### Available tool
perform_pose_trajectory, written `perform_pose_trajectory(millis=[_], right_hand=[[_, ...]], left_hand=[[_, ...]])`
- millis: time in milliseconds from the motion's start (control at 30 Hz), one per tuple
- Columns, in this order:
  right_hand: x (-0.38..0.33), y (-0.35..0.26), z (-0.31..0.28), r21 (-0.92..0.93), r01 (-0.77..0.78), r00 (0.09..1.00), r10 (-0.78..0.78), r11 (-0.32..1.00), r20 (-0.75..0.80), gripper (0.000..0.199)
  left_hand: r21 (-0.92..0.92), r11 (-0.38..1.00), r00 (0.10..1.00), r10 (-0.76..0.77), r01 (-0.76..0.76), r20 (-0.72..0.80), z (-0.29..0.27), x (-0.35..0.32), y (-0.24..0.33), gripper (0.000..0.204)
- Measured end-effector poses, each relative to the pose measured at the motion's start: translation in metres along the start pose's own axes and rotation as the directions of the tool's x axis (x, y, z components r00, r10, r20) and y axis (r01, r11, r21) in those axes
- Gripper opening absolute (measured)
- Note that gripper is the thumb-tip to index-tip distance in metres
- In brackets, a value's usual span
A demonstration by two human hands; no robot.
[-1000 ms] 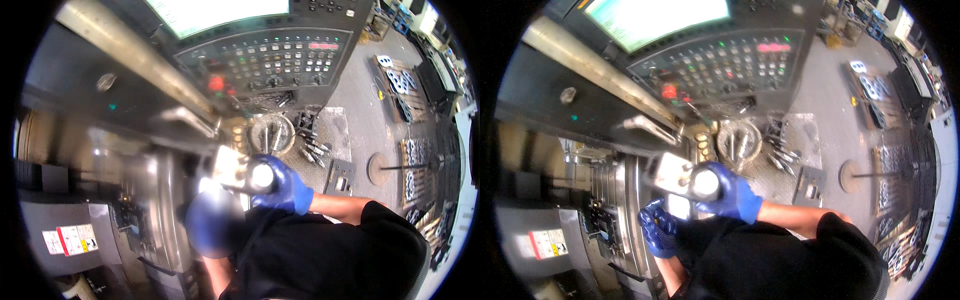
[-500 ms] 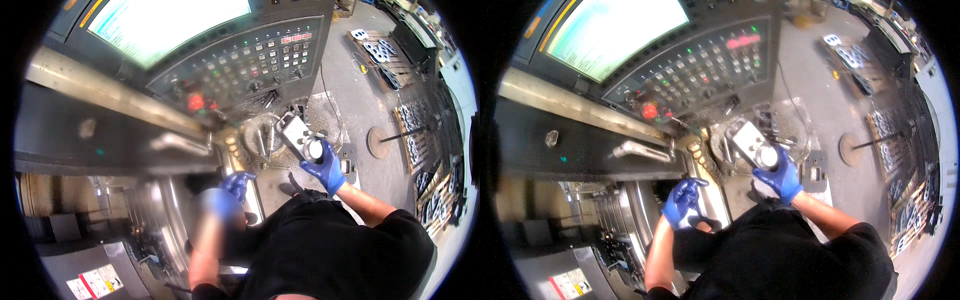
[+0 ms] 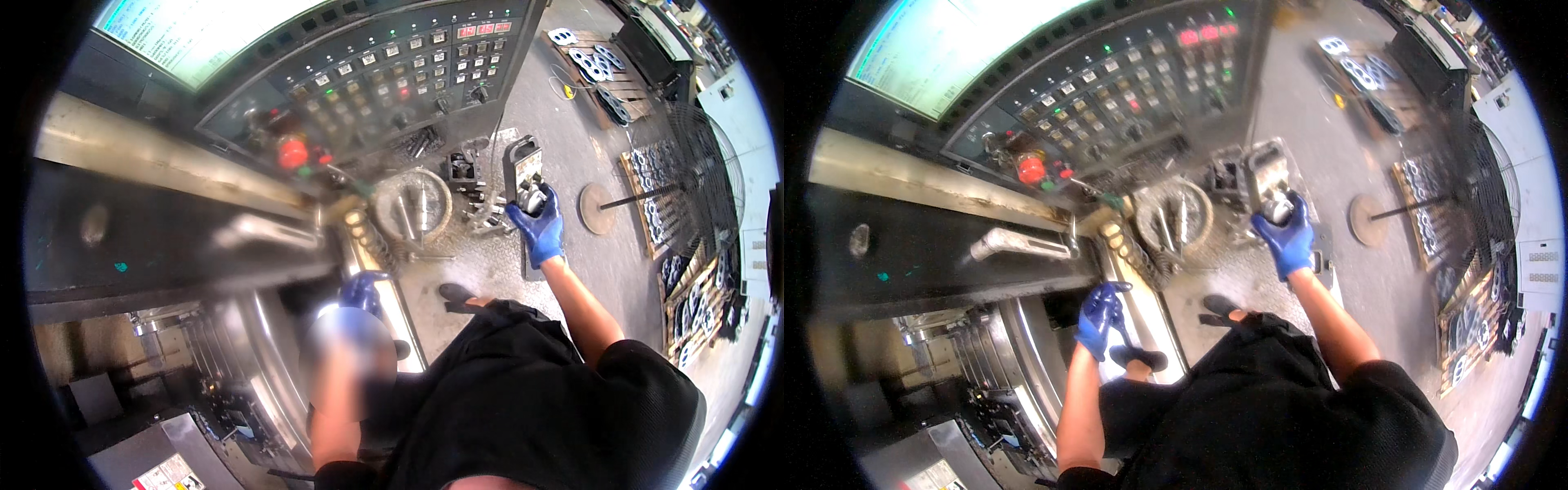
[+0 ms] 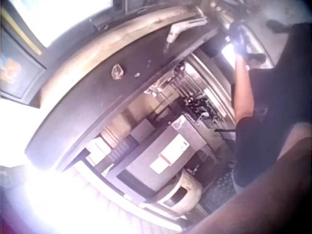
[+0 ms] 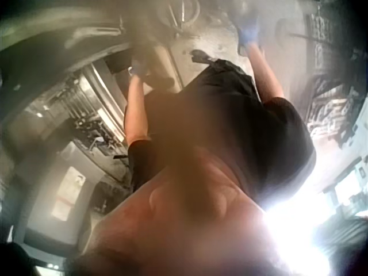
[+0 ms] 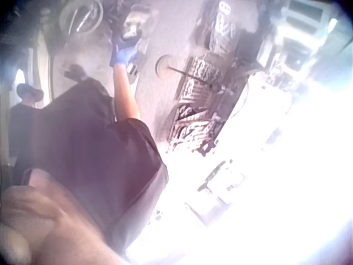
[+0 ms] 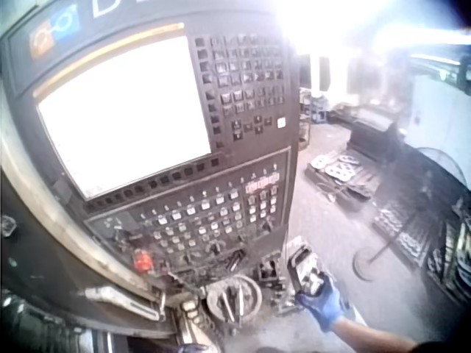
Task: The person uses a handheld spray nozzle to clean the interior surface of a large metal machine component, focusing on a specific panel area. They then remove a small metal part from the machine, inspect it, and place it on a nearby control panel before interacting with the machine's interface.
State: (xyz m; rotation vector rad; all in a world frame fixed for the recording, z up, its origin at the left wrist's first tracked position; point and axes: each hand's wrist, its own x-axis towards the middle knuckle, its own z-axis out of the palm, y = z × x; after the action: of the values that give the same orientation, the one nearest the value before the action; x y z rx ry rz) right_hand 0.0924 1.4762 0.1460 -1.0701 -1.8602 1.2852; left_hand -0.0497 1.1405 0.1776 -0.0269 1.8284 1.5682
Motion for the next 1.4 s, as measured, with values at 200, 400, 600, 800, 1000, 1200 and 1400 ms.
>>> perform_pose_trajectory(millis=[200,400,600,800,1000,1200,1400], right_hand=[[0.024,0.033,0.033,0.025,0.075,0.994,-0.073,0.997,-0.078,0.082],[0.057,0.035,0.076,-0.100,0.096,0.991,-0.104,0.990,-0.081,0.084],[0.092,0.040,0.113,-0.153,0.029,0.990,-0.050,0.988,-0.133,0.085],[0.109,0.061,0.129,-0.252,0.030,0.979,-0.079,0.967,-0.186,0.088],[0.105,0.057,0.126,-0.269,0.009,0.982,-0.059,0.963,-0.178,0.088],[0.096,0.037,0.122,-0.280,-0.065,0.991,0.029,0.958,-0.132,0.086],[0.099,0.052,0.123,-0.302,-0.045,0.991,0.004,0.952,-0.135,0.089]], left_hand=[[-0.120,0.991,0.974,0.089,-0.064,0.209,-0.009,-0.002,0.021,0.029],[-0.139,0.982,0.962,0.157,-0.128,0.224,-0.015,-0.006,0.026,0.032],[0.047,0.980,0.959,0.177,-0.192,0.221,-0.026,-0.009,0.026,0.048],[0.097,0.982,0.976,0.142,-0.160,0.165,-0.028,-0.016,0.030,0.031],[0.053,0.991,0.983,0.116,-0.125,0.141,-0.030,-0.012,0.029,0.027],[0.057,0.987,0.979,0.137,-0.147,0.149,-0.029,-0.014,0.029,0.025],[-0.011,0.992,0.980,0.125,-0.125,0.152,-0.031,-0.015,0.026,0.023]])
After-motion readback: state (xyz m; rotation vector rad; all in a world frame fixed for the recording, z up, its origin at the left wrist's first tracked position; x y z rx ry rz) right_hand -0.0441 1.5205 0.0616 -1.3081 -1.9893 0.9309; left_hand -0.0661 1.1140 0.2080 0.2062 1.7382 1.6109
